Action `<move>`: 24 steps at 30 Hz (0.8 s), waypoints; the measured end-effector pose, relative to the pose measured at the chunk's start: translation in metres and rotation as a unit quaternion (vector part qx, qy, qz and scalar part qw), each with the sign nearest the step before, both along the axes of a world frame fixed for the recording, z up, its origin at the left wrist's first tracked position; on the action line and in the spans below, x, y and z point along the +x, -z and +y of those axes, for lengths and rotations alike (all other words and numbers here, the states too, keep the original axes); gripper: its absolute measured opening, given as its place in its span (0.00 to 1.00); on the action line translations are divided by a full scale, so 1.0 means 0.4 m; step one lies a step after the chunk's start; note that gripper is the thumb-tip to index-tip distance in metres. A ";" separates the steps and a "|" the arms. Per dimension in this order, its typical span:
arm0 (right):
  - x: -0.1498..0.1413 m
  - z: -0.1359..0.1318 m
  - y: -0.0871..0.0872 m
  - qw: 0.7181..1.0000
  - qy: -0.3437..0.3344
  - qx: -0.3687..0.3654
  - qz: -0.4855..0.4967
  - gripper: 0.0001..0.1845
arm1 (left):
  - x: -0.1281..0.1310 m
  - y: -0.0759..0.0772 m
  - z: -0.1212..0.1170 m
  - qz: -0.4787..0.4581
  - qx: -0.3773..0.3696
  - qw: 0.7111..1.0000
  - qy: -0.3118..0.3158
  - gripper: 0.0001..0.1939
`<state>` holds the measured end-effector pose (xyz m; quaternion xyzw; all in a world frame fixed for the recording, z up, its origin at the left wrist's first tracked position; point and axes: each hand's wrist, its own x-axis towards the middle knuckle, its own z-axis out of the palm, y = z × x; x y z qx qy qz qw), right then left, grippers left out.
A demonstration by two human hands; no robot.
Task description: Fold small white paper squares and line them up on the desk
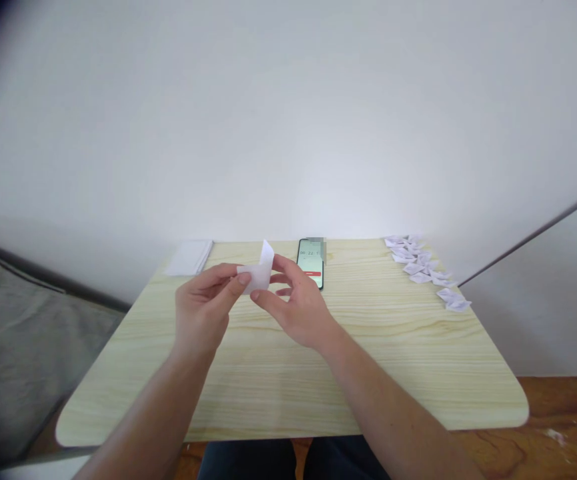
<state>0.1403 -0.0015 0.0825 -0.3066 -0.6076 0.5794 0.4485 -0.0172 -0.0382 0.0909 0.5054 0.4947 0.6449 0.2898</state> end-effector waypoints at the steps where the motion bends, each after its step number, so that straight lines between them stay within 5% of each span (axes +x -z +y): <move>1: 0.013 0.008 -0.026 1.000 -0.008 -0.002 0.024 0.27 | 0.011 -0.023 0.014 0.004 0.007 1.000 0.014 0.06; 7: 0.079 0.079 -0.175 0.996 0.036 0.032 0.077 0.14 | 0.059 -0.169 0.114 0.123 0.128 0.984 -0.029 0.07; 12: 0.119 0.113 -0.241 0.994 0.056 0.052 0.084 0.11 | 0.087 -0.245 0.151 0.106 0.154 0.982 -0.001 0.13; 19: 0.144 0.126 -0.247 0.994 0.034 0.013 0.106 0.12 | 0.093 -0.243 0.161 0.019 0.058 0.991 0.121 0.07; 24: 0.141 0.118 -0.244 0.992 0.063 0.003 0.113 0.10 | 0.094 -0.243 0.145 0.045 0.052 0.988 0.135 0.07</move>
